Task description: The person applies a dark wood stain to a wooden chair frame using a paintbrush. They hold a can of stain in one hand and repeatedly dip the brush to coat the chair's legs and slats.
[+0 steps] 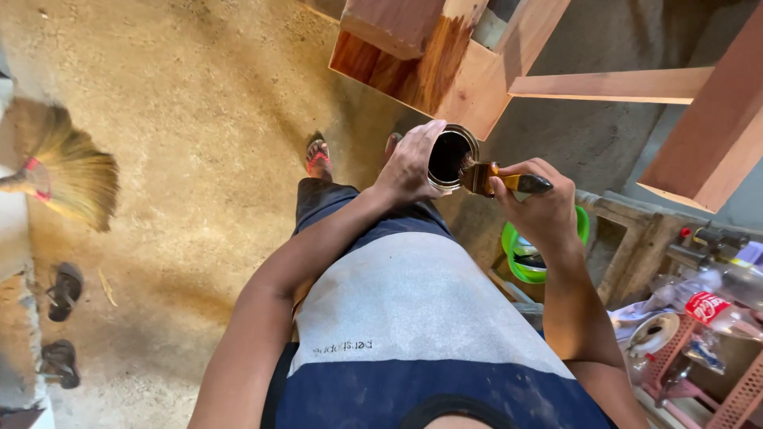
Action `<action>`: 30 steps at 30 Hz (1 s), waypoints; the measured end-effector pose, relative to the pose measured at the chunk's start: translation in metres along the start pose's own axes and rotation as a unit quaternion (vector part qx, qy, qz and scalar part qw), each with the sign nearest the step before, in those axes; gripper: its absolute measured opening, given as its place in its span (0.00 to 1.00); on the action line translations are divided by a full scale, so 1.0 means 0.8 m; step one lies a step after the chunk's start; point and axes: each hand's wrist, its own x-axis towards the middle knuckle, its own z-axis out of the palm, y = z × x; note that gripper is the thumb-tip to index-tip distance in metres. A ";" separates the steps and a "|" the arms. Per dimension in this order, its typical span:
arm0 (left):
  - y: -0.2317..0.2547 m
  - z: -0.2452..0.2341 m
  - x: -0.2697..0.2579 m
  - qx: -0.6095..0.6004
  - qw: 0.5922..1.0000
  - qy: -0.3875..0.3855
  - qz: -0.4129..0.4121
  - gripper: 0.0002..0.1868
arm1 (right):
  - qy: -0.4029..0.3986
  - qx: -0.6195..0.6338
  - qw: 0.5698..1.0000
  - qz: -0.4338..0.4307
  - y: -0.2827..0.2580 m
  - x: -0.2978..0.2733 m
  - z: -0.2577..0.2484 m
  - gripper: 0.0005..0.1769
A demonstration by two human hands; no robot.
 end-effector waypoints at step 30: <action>0.033 -0.172 0.021 0.039 0.938 0.022 -0.344 0.70 | 0.347 0.222 0.907 0.090 0.198 0.067 0.168 0.10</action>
